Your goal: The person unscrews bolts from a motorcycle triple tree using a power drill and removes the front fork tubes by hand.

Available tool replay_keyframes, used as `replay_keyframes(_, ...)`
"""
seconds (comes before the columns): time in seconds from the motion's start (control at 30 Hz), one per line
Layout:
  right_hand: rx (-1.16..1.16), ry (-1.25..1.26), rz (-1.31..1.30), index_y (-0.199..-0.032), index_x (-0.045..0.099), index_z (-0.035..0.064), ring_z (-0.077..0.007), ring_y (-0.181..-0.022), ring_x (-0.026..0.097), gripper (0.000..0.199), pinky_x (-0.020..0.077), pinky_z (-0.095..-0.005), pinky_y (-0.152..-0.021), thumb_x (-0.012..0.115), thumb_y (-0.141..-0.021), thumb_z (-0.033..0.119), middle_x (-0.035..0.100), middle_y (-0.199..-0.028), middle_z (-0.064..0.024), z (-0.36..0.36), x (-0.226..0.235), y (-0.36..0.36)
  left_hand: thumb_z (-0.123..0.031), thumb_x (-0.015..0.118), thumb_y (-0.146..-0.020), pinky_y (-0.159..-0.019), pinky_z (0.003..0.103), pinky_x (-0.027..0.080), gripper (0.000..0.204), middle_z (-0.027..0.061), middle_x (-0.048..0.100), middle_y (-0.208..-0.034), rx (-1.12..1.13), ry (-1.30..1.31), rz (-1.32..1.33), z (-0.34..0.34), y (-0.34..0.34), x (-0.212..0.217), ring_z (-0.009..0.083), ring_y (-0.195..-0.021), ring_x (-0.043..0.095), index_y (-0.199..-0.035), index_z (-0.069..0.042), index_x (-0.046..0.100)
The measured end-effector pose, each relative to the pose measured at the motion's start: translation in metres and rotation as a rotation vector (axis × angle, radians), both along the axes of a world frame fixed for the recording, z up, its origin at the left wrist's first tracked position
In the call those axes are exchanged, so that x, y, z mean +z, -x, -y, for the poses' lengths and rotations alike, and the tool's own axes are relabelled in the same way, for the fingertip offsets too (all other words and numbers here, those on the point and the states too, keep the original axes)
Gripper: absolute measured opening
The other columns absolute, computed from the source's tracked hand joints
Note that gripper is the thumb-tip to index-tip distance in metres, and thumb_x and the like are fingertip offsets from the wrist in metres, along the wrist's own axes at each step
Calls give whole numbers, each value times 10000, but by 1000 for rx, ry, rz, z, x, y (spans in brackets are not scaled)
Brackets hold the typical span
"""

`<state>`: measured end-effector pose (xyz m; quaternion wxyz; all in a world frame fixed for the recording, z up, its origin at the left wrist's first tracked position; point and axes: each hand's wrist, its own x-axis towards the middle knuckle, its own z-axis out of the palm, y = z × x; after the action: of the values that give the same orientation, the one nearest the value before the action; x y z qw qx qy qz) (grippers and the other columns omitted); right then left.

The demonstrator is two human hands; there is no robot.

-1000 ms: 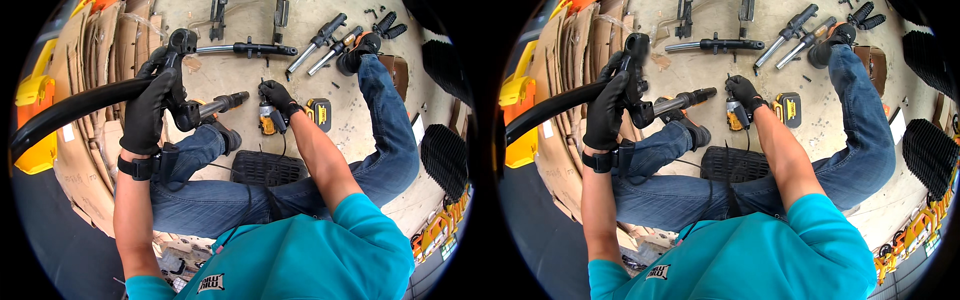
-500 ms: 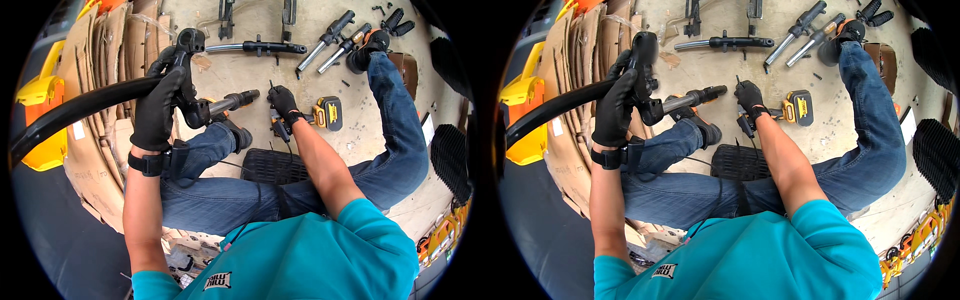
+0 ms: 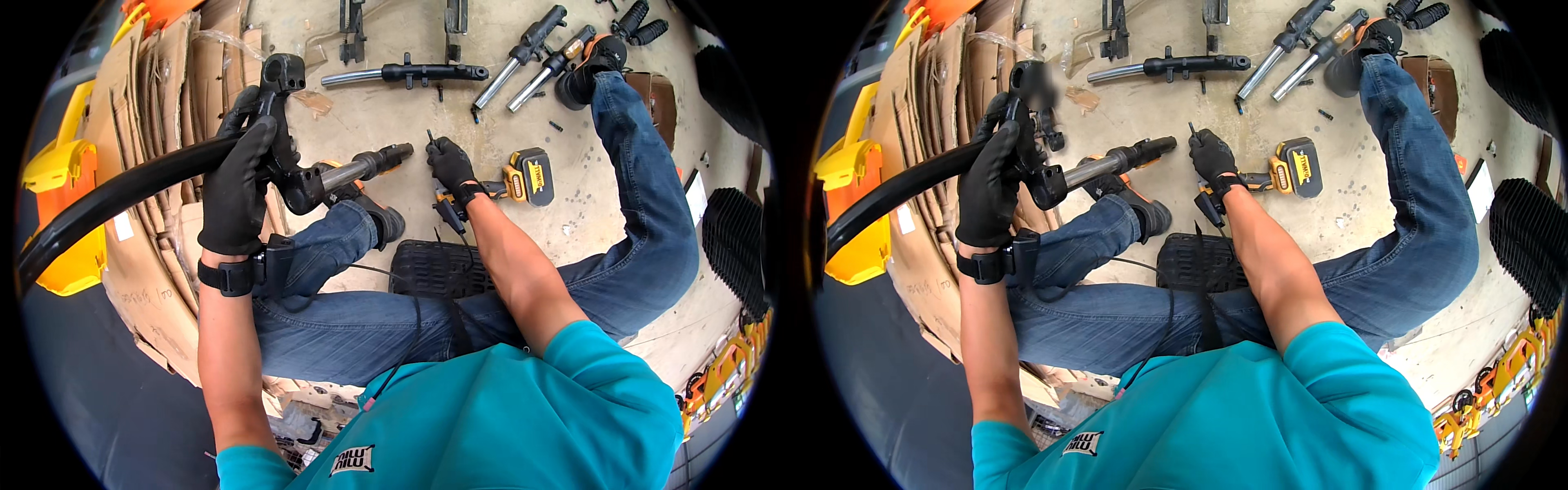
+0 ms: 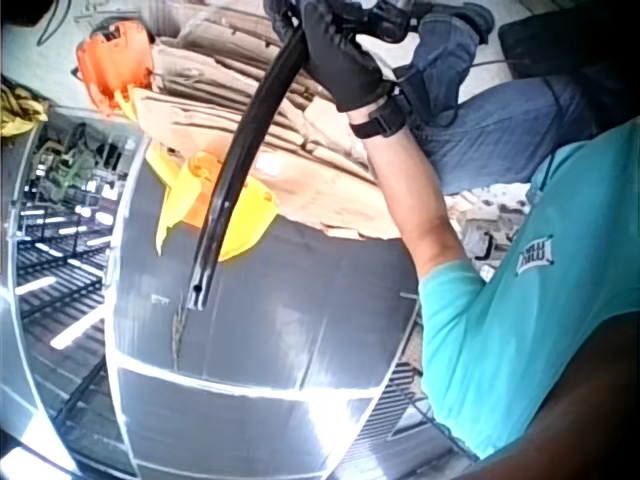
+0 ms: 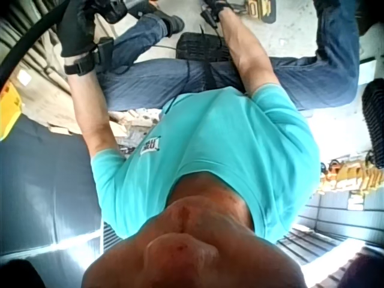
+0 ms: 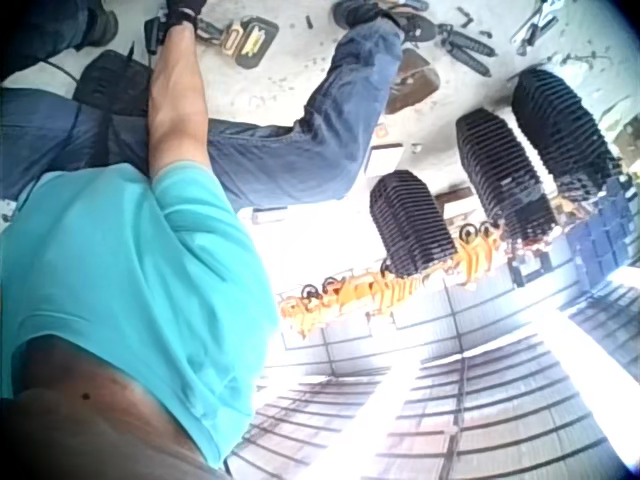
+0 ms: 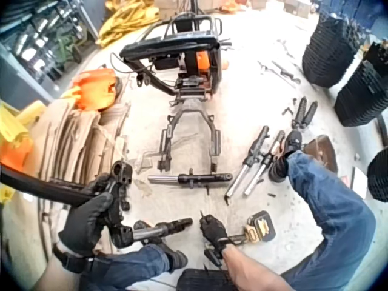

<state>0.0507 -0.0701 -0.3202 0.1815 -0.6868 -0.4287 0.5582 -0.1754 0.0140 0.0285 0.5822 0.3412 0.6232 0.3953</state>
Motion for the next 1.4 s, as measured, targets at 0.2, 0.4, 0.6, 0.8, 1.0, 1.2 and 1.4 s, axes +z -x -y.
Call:
replay_keyframes(0.2,-103,80,-74,-1062,642,81,-341,-892,662,285,499,-411,-810,573,-917,316,699,-906,-163,-18,38,6,-94,570,-946,-688,272,530,509,50,631,-894,7,3,6,2,2,0,126,-760,629,-1423,-26,405)
replay_keyframes(0.4,-245,88,-204,-1000,653,79,-291,-808,674,197,517,-391,-742,570,-917,237,696,-865,-142,-28,7,12,-102,558,-957,-714,270,534,500,54,638,-931,-33,-22,2,1,0,1,124,-799,636,-1425,-23,401)
replay_keyframes(0.6,-146,47,-11,-1022,639,73,-302,-860,669,223,511,-392,-774,577,-923,262,700,-890,-146,-25,19,16,-98,550,-962,-738,271,537,487,53,644,-978,-29,-15,4,-1,1,0,126,-827,642,-1423,-29,410)
replay_keyframes(0.8,50,-339,354,-1235,560,56,-371,-1108,547,517,446,-440,-959,682,-824,344,598,-1160,-206,-34,58,11,-109,550,-975,-746,258,536,466,50,645,-1021,-33,-30,-40,2,2,0,110,-848,641,-1417,-32,422)
replay_keyframes(1.0,543,-843,-375,-1207,597,76,-344,-1064,569,478,482,-409,-903,702,-758,202,602,-1141,-179,-67,190,45,-148,493,-1017,-866,323,559,404,101,613,-1226,-11,-58,6,5,18,-22,181,-1021,659,-1398,-24,444)
replay_keyframes(1.2,621,-516,-352,-974,633,87,-350,-798,647,252,507,-421,-733,703,-752,184,670,-847,-152,-54,216,90,-116,540,-973,-771,317,581,442,97,649,-1117,-24,-61,22,2,15,-10,185,-895,684,-1399,-49,441)
replay_keyframes(1.4,472,-720,-160,-847,630,115,-334,-750,659,157,511,-444,-694,693,-725,191,653,-749,-127,-33,238,100,-108,602,-932,-752,266,547,488,70,660,-1067,-14,-96,50,12,18,17,136,-870,659,-1390,-28,456)
